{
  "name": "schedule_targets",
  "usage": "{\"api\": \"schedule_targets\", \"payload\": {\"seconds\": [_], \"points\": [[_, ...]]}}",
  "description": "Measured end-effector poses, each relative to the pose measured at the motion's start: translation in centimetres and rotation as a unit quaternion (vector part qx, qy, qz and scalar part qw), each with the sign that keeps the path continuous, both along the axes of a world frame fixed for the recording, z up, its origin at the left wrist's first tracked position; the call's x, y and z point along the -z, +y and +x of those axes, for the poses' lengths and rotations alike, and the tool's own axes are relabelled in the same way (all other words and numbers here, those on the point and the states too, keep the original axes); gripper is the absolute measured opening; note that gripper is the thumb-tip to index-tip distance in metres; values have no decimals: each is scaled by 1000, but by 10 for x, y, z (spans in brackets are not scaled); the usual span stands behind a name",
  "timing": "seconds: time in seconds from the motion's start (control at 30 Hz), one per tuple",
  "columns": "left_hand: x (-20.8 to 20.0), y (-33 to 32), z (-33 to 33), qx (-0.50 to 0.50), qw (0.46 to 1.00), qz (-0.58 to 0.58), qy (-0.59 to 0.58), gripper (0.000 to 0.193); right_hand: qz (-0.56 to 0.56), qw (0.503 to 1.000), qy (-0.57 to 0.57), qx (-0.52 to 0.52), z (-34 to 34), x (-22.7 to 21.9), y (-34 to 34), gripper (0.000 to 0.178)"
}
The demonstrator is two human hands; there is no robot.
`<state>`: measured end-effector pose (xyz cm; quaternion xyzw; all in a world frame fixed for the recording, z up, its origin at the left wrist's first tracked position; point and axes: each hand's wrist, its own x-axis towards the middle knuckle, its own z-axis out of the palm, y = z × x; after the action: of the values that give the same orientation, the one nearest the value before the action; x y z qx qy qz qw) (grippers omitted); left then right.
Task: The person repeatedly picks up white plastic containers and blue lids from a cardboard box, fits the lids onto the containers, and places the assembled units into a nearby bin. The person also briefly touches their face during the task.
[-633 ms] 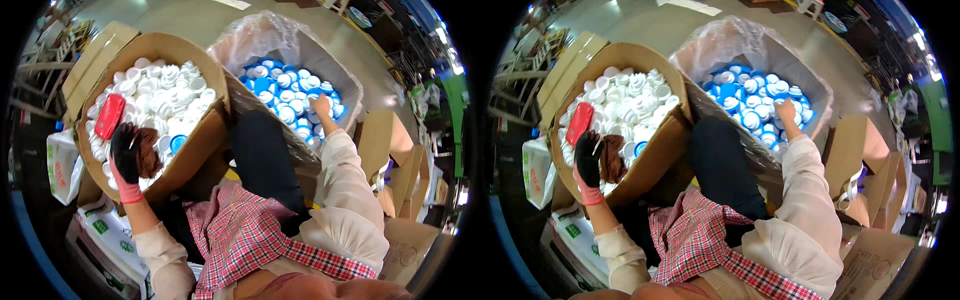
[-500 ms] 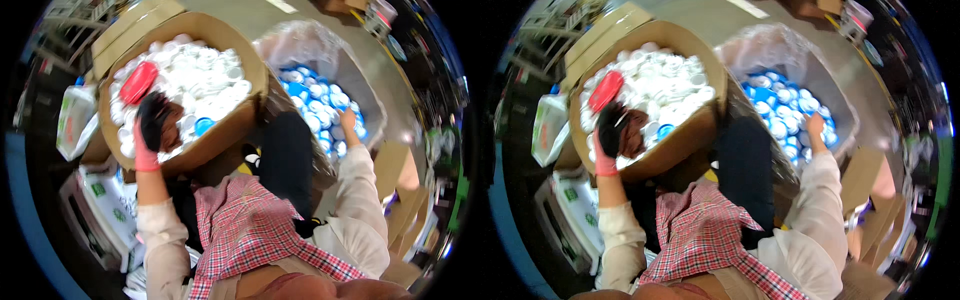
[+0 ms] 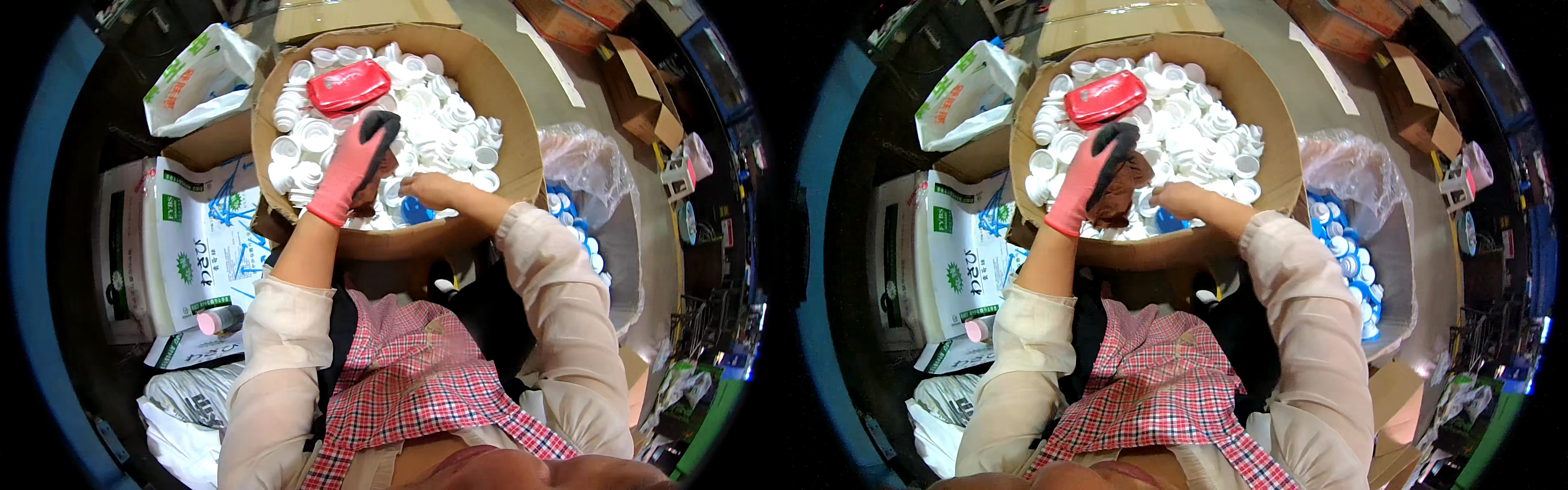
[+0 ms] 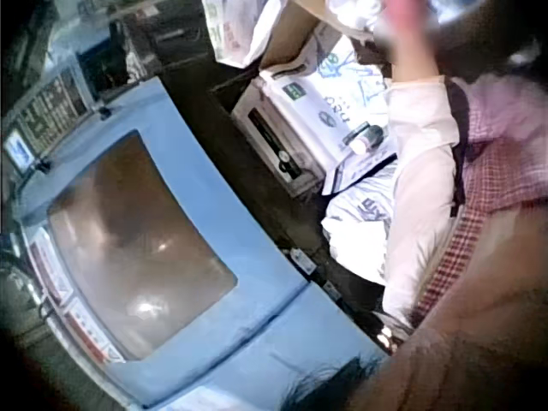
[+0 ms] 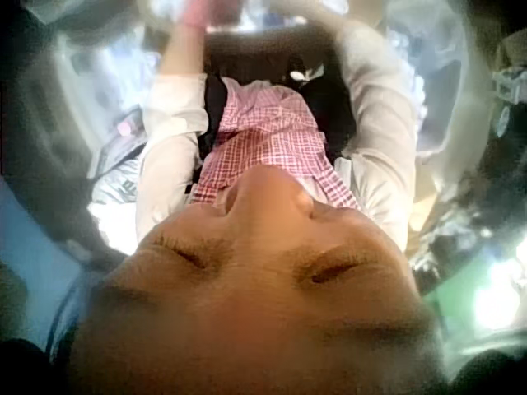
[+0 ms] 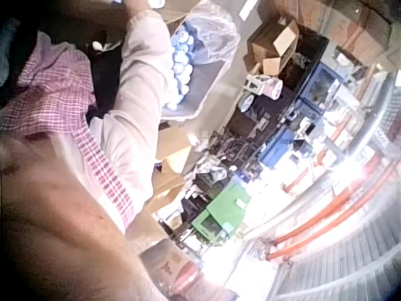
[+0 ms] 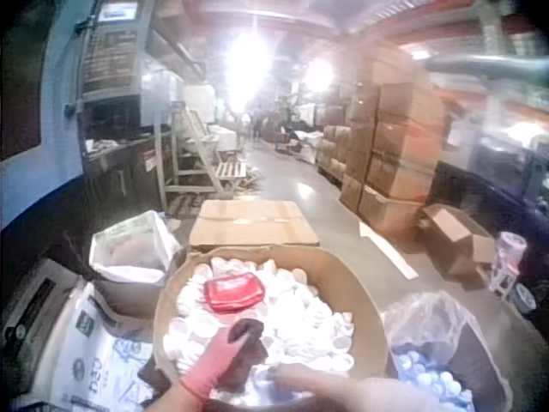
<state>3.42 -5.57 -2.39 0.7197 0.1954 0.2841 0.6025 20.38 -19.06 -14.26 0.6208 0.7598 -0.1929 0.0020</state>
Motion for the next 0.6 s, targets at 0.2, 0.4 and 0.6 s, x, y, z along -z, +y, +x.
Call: {"api": "schedule_targets", "payload": {"seconds": [0.2,0.4,0.6], "points": [[-5,9,-27,8,986,114,120,39,-38,998,-50,13,-1,9,29,16],[13,25,-40,16,976,100,191,44,66,896,391,198,-5,-127,59,18],[-2,38,-53,51,953,-269,-129,33,32,989,14,142,19,1,47,31]]}}
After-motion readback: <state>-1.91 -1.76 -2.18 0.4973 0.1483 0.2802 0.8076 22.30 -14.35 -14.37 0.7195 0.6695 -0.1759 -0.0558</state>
